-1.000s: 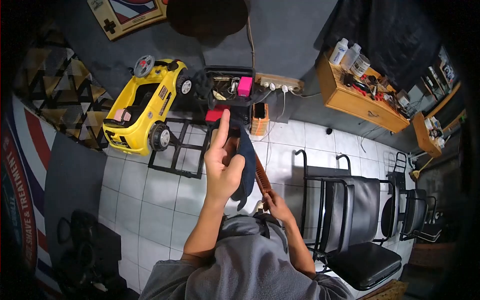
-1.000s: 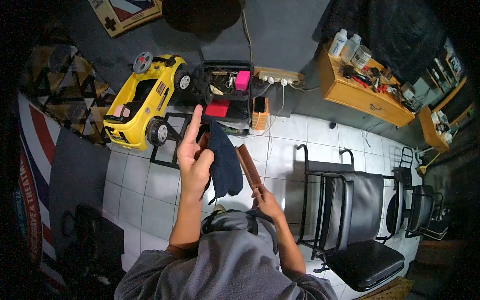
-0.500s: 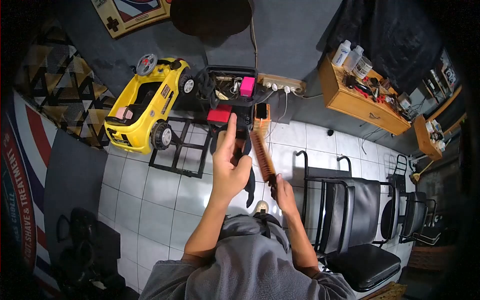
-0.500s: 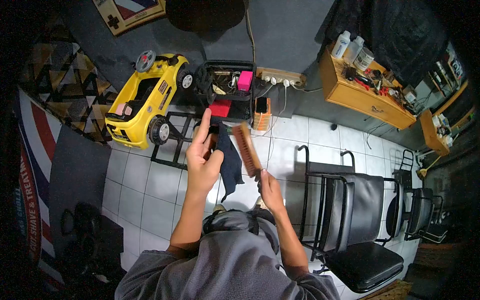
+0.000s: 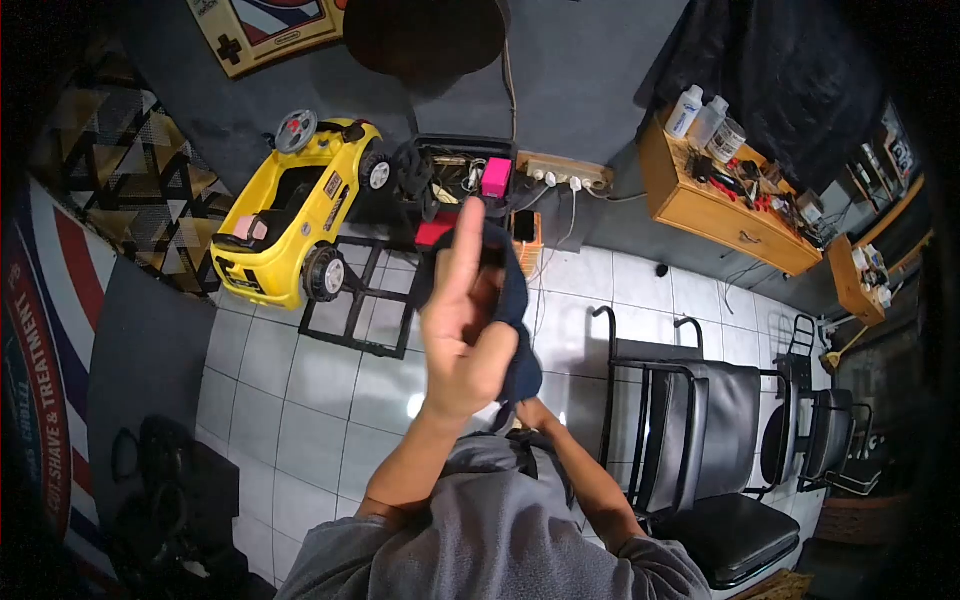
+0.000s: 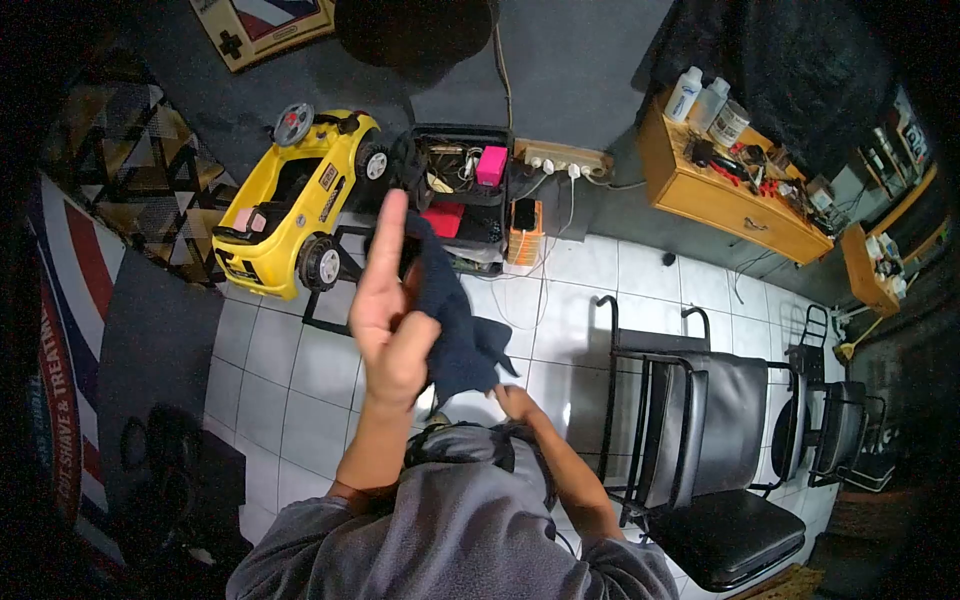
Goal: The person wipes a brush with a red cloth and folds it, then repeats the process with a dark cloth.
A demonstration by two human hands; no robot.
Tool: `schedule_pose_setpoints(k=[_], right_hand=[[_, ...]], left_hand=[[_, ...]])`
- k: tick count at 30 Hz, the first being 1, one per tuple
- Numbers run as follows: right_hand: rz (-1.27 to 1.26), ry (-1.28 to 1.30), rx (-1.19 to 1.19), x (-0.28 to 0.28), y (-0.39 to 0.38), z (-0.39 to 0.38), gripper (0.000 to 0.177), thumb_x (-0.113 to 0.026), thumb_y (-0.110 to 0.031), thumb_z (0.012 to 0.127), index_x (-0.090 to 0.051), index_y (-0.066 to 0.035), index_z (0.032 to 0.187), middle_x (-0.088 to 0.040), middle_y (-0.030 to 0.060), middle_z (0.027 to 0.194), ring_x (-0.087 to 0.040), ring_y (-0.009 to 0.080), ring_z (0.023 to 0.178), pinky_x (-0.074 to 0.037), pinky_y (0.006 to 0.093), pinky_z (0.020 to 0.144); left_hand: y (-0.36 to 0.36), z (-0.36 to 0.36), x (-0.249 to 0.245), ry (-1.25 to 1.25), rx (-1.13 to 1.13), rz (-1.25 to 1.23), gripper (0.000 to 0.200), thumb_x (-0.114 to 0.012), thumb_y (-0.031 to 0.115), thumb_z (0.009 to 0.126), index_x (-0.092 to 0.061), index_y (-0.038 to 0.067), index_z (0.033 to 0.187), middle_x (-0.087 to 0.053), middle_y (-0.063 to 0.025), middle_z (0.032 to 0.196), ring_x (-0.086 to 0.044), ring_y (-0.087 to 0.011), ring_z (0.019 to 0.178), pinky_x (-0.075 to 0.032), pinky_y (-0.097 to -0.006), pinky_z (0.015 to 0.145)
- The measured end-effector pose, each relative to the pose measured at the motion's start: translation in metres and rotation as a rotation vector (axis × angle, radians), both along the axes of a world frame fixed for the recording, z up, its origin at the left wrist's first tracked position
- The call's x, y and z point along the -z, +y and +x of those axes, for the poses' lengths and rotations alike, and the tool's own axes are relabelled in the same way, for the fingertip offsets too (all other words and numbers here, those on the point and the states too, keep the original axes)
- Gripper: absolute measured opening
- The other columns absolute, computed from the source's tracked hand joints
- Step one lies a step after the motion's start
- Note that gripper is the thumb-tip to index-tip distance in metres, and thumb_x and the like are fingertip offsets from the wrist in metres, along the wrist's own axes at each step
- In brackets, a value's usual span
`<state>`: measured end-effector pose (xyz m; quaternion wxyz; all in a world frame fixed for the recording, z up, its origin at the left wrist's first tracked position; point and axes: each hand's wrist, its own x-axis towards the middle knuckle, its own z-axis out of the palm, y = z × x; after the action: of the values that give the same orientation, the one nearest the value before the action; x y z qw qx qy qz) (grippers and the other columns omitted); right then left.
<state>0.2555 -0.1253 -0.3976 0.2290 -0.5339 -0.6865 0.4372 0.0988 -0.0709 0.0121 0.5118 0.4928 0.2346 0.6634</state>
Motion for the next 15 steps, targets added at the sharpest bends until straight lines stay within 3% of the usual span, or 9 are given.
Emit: schedule_pose_setpoints(k=[1,3,5,7,10,12,13,14,15], right_hand=[[-0.037,-0.192,-0.129,0.057,-0.019,0.02,0.046,-0.04,-0.04,0.093,-0.057,0.0,0.108,-0.062,0.0211,0.089,-0.059,0.0316,0.085,-0.048,0.0381,0.074],[-0.263,-0.218,-0.081,0.056,-0.038,0.038,0.051,-0.045,-0.04,0.089,-0.051,-0.001,0.122,-0.062,0.0262,0.102,-0.058,0.0426,0.098,-0.047,0.0475,0.082],[-0.523,-0.235,0.12,0.022,-0.048,0.039,0.055,-0.04,-0.048,0.091,-0.055,-0.003,0.119,-0.062,0.025,0.106,-0.058,0.0413,0.101,-0.047,0.047,0.084],[-0.667,-0.621,0.168,0.031,-0.058,0.051,0.058,-0.036,-0.053,0.091,-0.06,-0.005,0.113,-0.063,0.0239,0.106,-0.059,0.0409,0.101,-0.047,0.0473,0.082],[-0.622,-0.612,0.368,0.062,-0.062,0.065,0.07,-0.028,-0.061,0.091,-0.066,-0.003,0.102,-0.063,0.0231,0.104,-0.059,0.0418,0.101,-0.047,0.0462,0.082],[-0.553,-0.308,0.557,0.032,-0.034,0.064,0.091,-0.024,-0.071,0.087,-0.061,0.01,0.106,-0.062,0.0325,0.098,-0.06,0.0434,0.099,-0.045,0.0457,0.084],[-0.62,0.04,0.755,0.08,-0.022,0.071,0.093,-0.029,-0.072,0.087,-0.059,0.014,0.107,-0.065,0.0246,0.083,-0.063,0.0382,0.081,-0.047,0.0409,0.077],[-0.626,0.357,0.813,-0.041,-0.004,0.048,0.084,-0.034,-0.07,0.088,-0.061,0.009,0.1,-0.059,0.0117,0.074,-0.056,0.0228,0.069,-0.047,0.0333,0.064],[-0.512,0.61,0.827,-0.095,0.006,0.033,0.069,-0.034,-0.066,0.09,-0.058,-0.002,0.093,-0.049,0.0028,0.069,-0.047,0.0132,0.061,-0.041,0.0269,0.054]], left_hand=[[-0.001,-0.007,-0.007,-0.002,-0.002,0.002,0.08,-0.038,-0.011,0.068,-0.022,-0.002,0.145,-0.045,-0.0052,0.118,-0.048,-0.0064,0.083,-0.039,-0.016,0.071],[0.0,-0.019,-0.012,-0.014,-0.016,0.003,0.081,-0.036,-0.011,0.066,-0.021,-0.002,0.145,-0.046,-0.007,0.125,-0.049,-0.0062,0.086,-0.04,-0.0157,0.073],[0.001,-0.026,-0.005,-0.037,-0.023,-0.011,0.082,-0.035,-0.011,0.065,-0.021,-0.003,0.145,-0.043,-0.0086,0.132,-0.05,-0.0062,0.093,-0.04,-0.0156,0.077],[0.002,-0.03,0.002,-0.062,-0.018,-0.023,0.082,-0.034,-0.011,0.065,-0.021,-0.003,0.145,-0.04,-0.0097,0.138,-0.051,-0.0062,0.098,-0.039,-0.0153,0.08],[0.002,-0.026,0.004,-0.006,0.025,-0.028,0.08,-0.034,-0.011,0.066,-0.023,-0.004,0.144,-0.042,-0.009,0.134,-0.051,-0.0059,0.096,-0.039,-0.0149,0.08],[-0.001,-0.021,0.006,0.05,0.076,-0.05,0.078,-0.035,-0.011,0.067,-0.025,-0.002,0.144,-0.054,-0.0054,0.113,-0.051,-0.0052,0.085,-0.04,-0.0155,0.075],[0.0,-0.017,0.009,0.069,0.089,-0.083,0.076,-0.037,-0.011,0.069,-0.027,-0.001,0.144,-0.052,-0.0031,0.105,-0.049,-0.005,0.081,-0.039,-0.0157,0.072],[0.001,-0.013,0.011,0.089,0.103,-0.116,0.074,-0.039,-0.01,0.071,-0.029,-0.001,0.143,-0.05,-0.0009,0.097,-0.047,-0.0048,0.077,-0.038,-0.0158,0.069],[0.003,-0.009,0.018,0.153,0.072,-0.097,0.074,-0.039,-0.011,0.071,-0.029,-0.001,0.143,-0.046,-0.001,0.097,-0.046,-0.0053,0.077,-0.037,-0.0161,0.067]])
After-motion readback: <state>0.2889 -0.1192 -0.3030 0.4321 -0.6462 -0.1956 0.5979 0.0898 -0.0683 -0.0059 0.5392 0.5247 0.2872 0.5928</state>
